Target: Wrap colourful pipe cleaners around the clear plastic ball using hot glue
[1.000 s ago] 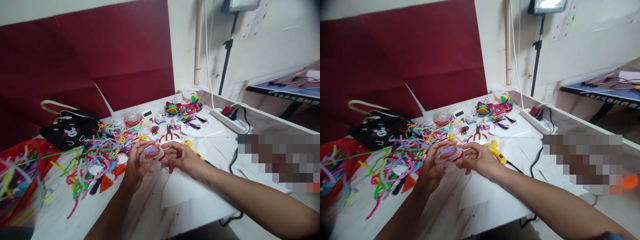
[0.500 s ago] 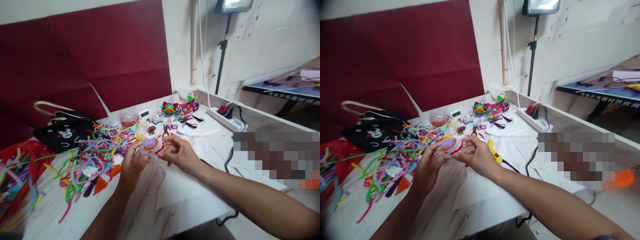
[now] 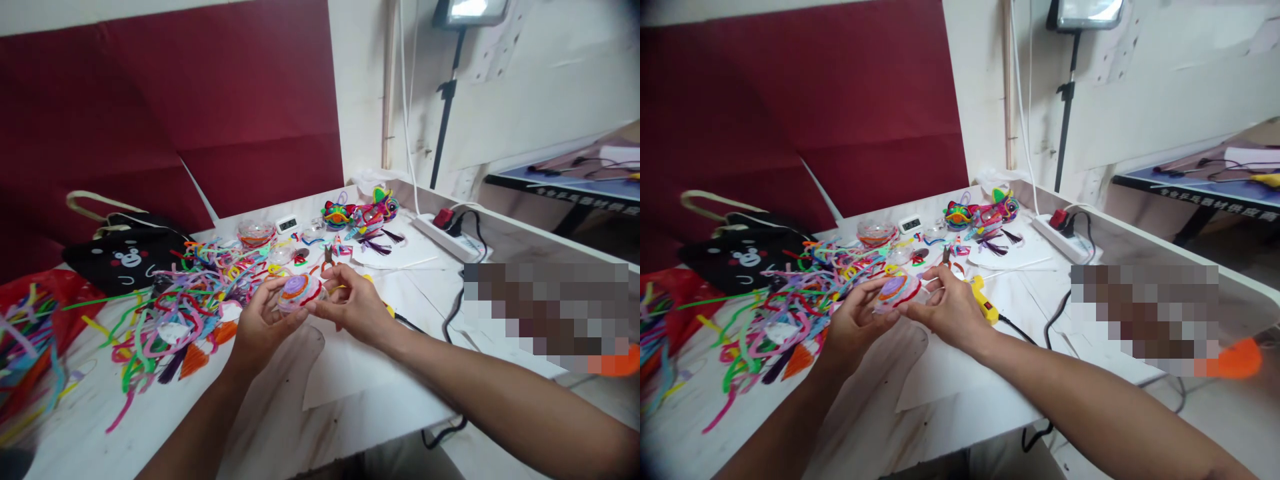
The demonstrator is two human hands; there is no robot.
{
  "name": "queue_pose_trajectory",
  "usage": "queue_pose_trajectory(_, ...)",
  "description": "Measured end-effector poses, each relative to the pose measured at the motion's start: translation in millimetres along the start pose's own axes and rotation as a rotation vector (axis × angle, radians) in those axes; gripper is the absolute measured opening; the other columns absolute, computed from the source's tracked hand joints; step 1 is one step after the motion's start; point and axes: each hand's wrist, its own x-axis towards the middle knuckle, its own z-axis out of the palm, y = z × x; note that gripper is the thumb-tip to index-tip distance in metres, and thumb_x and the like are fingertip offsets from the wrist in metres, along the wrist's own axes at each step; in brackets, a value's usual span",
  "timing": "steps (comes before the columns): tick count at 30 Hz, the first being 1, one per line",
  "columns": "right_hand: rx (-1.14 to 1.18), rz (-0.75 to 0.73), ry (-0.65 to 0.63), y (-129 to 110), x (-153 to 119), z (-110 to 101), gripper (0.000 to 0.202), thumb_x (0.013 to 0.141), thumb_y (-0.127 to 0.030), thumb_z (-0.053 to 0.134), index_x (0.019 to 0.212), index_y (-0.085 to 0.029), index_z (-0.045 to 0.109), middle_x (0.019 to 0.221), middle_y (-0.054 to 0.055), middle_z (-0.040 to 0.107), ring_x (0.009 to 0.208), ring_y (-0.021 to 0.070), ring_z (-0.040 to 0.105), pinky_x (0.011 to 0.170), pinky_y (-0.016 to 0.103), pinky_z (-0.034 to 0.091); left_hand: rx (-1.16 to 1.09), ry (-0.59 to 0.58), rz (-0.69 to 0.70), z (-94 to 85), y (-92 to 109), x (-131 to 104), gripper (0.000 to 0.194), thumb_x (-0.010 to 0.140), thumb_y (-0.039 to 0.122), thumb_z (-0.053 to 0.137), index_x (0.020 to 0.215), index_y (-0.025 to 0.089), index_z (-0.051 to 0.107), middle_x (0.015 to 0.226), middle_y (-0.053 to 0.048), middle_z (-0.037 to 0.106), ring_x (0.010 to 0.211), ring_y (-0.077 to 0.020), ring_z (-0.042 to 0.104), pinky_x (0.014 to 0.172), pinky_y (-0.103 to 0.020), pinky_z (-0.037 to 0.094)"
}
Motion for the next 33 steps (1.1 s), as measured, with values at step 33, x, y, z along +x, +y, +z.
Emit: queue_pose_trajectory(33, -0.453, -0.214, -0.082, -6, -8, -5, 0.042, 0.088, -0.033, 0.090, 0.121, -0.024, 0.066, 0.115, 0.007, 0.077, 0.075, 0.0145, 0.063, 0.069, 0.029, 0.045, 0.072, 0.005, -0.051, -5.3, 0, 7, 0.058, 0.064, 0.036, 0.093, 0.117, 0.024, 0.074, 0.122, -0.009, 0.084, 0.126, -0.0408, 0.076, 0.110, -0.050, 0.061)
